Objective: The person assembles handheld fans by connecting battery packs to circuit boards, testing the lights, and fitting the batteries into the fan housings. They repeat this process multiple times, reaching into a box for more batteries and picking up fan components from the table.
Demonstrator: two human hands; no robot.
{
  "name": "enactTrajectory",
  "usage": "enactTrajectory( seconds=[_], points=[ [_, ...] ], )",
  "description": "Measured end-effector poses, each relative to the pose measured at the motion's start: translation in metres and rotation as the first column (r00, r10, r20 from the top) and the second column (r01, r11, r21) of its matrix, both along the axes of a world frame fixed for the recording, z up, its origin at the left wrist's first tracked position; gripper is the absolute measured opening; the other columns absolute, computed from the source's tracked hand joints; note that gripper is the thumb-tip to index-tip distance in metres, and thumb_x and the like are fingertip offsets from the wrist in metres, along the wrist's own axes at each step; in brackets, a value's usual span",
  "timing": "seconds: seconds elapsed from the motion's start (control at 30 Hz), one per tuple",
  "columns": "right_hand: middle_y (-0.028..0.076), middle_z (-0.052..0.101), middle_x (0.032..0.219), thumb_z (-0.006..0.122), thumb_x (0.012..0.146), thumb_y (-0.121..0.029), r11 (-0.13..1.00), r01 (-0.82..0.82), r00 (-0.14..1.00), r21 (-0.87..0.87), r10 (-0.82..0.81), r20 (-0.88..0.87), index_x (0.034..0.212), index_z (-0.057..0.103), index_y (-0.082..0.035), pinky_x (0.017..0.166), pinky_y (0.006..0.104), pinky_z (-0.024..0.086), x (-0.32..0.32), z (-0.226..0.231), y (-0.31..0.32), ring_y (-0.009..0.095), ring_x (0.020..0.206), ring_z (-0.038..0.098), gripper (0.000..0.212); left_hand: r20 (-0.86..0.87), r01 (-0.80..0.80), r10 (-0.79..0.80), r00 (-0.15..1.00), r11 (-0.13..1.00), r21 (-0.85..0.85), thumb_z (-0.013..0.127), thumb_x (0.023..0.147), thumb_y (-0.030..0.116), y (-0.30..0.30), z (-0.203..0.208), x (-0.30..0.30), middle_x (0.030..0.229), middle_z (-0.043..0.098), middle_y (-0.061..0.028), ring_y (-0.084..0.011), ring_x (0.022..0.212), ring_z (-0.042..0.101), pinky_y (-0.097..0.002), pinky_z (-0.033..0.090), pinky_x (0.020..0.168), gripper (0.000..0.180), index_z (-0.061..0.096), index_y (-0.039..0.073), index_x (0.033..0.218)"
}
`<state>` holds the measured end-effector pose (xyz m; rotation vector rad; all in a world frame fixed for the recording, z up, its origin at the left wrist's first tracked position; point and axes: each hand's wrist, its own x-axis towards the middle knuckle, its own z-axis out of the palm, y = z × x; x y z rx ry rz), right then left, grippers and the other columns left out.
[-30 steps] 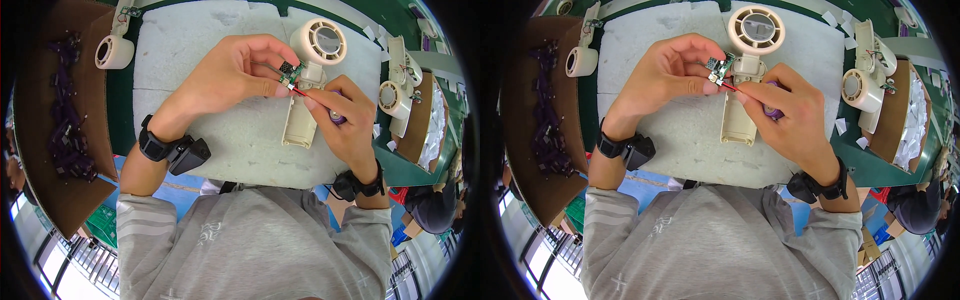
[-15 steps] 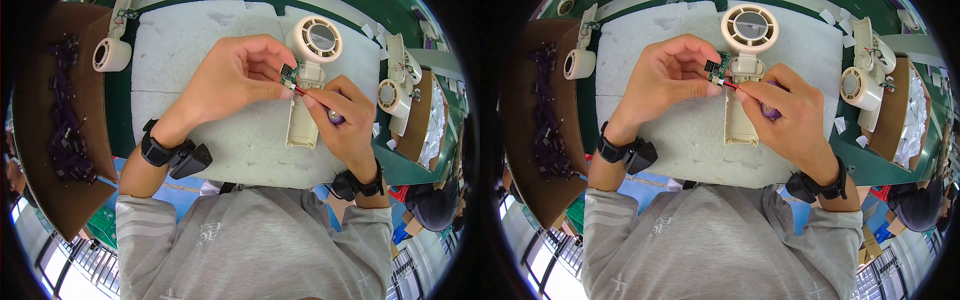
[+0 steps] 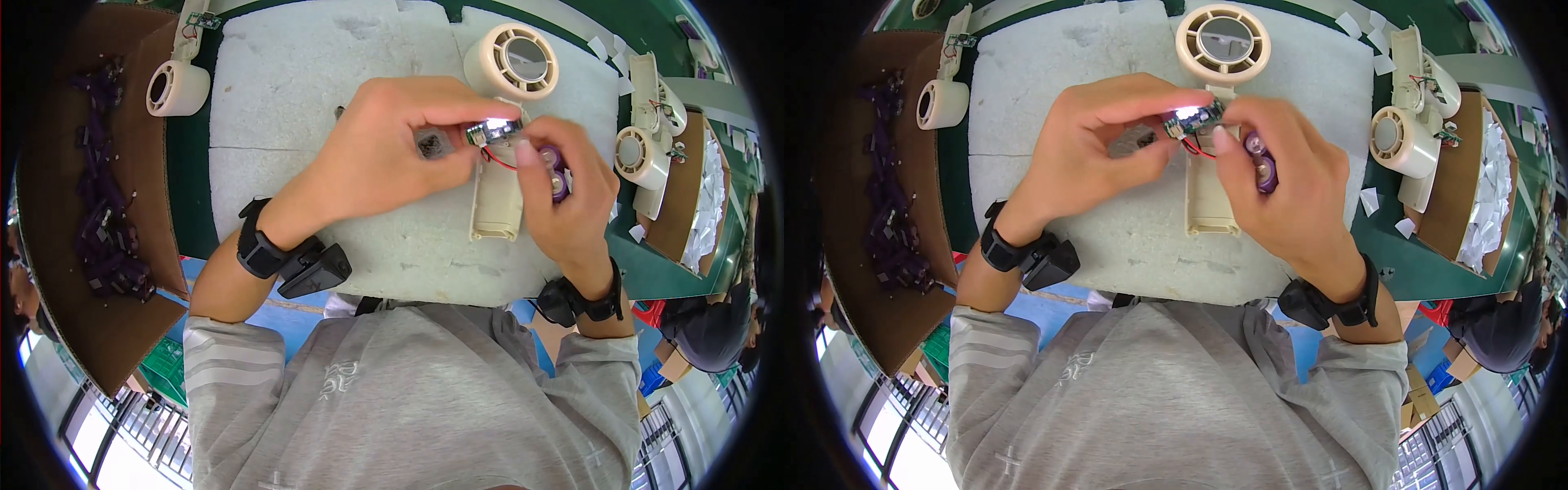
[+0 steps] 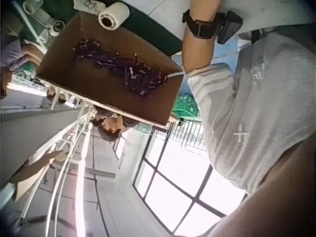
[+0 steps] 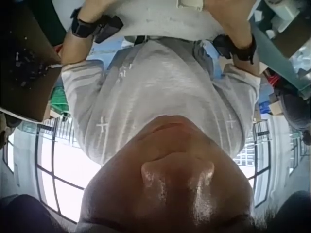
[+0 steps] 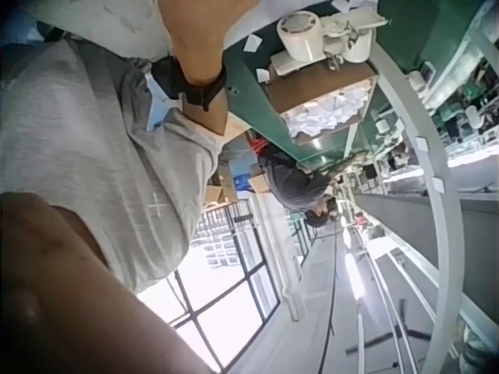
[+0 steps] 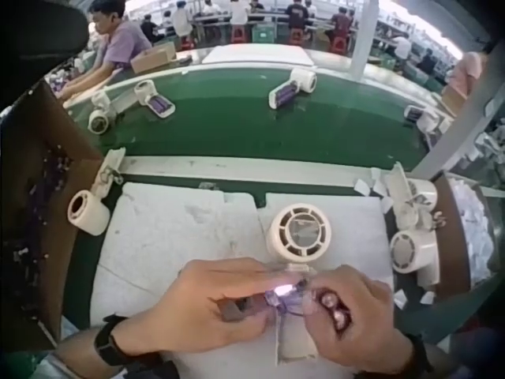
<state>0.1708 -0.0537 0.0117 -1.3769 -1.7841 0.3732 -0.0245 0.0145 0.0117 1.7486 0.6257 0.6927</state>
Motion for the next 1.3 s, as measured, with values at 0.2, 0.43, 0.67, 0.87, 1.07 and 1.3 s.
enactTrajectory(
  seconds=[0.2,0.43,0.67,0.87,1.07,1.3],
  points=[
    [0.01,0.065,0.093,0.075,0.071,0.003,0.999,0.004,1.0,-0.032,-0.004,0.009,0.107,0.064,0.001,0.067,0.0285,0.051,-0.006,0.007,0.0,0.019,0.072,0.062,0.038,-0.083,-0.031,0.04,0.996,0.994,0.106,0.061,0.08,-0.008,-0.005,0.002,0.003,0.102,0.067,-0.0078,-0.0133,0.089,0.063,-0.027,0.053,0.08,0.038,0.065,0.002,0.116],
    [0.008,0.065,0.092,0.081,0.068,-0.007,0.997,-0.002,0.997,0.081,-0.004,0.081,0.103,0.068,-0.008,0.06,0.0297,0.054,0.001,0.0,0.004,0.022,0.072,0.066,0.037,0.07,-0.074,0.079,0.994,0.994,-0.079,0.063,0.077,-0.007,-0.004,-0.011,0.001,0.097,0.068,-0.0103,-0.0143,0.082,0.066,-0.0244,0.054,0.073,0.038,0.067,0.004,0.114],
    [0.009,0.067,0.093,0.08,0.065,0.002,1.0,0.008,0.997,0.018,-0.01,0.072,0.104,0.07,-0.003,0.065,0.0265,0.05,0.0,0.0,0.002,0.017,0.076,0.064,0.04,-0.031,-0.098,0.103,0.994,0.983,0.154,0.065,0.077,-0.005,-0.005,-0.01,0.001,0.092,0.069,-0.0099,-0.0133,0.074,0.066,-0.0232,0.054,0.067,0.032,0.071,0.003,0.107],
    [0.008,0.067,0.092,0.08,0.064,0.002,1.0,0.011,0.998,0.003,-0.011,0.054,0.104,0.071,-0.003,0.062,0.0249,0.049,-0.002,-0.001,0.002,0.015,0.075,0.063,0.042,-0.046,-0.135,0.15,0.988,0.96,0.245,0.066,0.076,-0.003,-0.007,-0.007,0.001,0.088,0.069,-0.009,-0.0133,0.071,0.066,-0.0226,0.053,0.064,0.03,0.072,0.003,0.105],
    [0.007,0.066,0.091,0.078,0.068,0.001,1.0,-0.002,1.0,0.02,0.002,-0.01,0.102,0.07,-0.002,0.063,0.0222,0.047,-0.003,-0.002,0.005,0.012,0.073,0.061,0.035,-0.017,-0.146,0.151,0.988,0.975,0.17,0.067,0.074,-0.002,-0.007,-0.013,0.002,0.09,0.067,-0.0091,-0.0139,0.071,0.065,-0.0231,0.052,0.062,0.034,0.07,0.003,0.108],
    [0.004,0.063,0.087,0.073,0.077,-0.001,0.99,0.052,0.99,-0.133,-0.069,-0.122,0.1,0.068,0.0,0.061,0.0195,0.042,-0.007,0.002,0.004,0.007,0.071,0.054,0.023,-0.051,-0.192,0.201,0.978,0.97,0.147,0.067,0.072,-0.003,-0.018,-0.009,0.012,0.092,0.061,-0.0072,-0.0143,0.077,0.06,-0.026,0.051,0.069,0.044,0.058,0.004,0.115]
  ],
)
